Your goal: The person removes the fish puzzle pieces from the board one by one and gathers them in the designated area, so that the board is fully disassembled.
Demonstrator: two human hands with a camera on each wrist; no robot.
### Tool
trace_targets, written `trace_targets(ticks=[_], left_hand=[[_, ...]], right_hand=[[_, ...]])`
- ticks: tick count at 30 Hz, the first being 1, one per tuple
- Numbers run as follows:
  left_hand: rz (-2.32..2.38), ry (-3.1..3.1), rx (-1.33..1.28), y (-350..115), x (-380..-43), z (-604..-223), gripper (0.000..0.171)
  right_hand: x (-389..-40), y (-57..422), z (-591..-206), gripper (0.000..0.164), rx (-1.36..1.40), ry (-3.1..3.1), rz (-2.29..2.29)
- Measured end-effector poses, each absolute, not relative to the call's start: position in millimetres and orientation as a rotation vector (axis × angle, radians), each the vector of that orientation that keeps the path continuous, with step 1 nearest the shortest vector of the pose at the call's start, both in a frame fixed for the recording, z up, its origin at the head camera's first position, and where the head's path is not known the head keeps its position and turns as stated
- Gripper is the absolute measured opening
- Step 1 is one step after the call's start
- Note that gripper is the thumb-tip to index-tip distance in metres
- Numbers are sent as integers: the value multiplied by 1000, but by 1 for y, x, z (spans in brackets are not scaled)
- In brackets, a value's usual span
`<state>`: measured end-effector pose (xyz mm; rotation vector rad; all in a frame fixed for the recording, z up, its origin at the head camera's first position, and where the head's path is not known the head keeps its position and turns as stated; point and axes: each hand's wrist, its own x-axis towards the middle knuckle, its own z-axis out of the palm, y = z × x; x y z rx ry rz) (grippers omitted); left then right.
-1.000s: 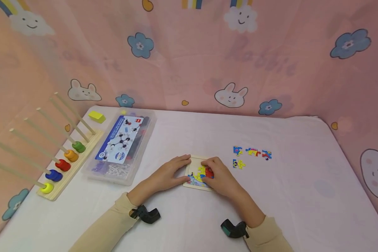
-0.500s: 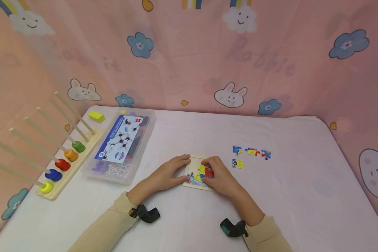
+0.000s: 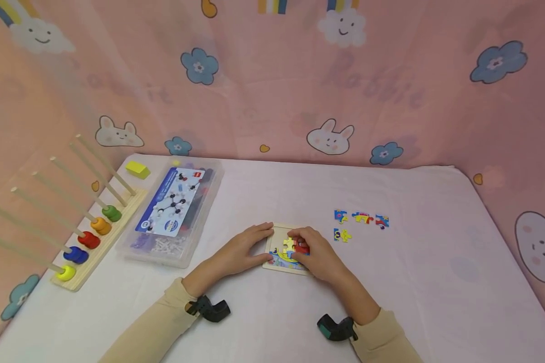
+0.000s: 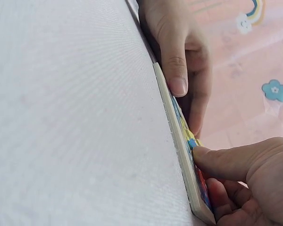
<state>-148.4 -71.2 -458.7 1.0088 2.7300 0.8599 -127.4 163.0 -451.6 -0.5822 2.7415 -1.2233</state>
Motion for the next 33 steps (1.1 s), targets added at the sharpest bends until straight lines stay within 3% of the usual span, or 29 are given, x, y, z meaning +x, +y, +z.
trace_targets(ticks=[33], left_hand=[[872,2729,1011,-72,-147,-459,63]], right_hand=[[-124,162,-442,42,-464,2773,-1230]])
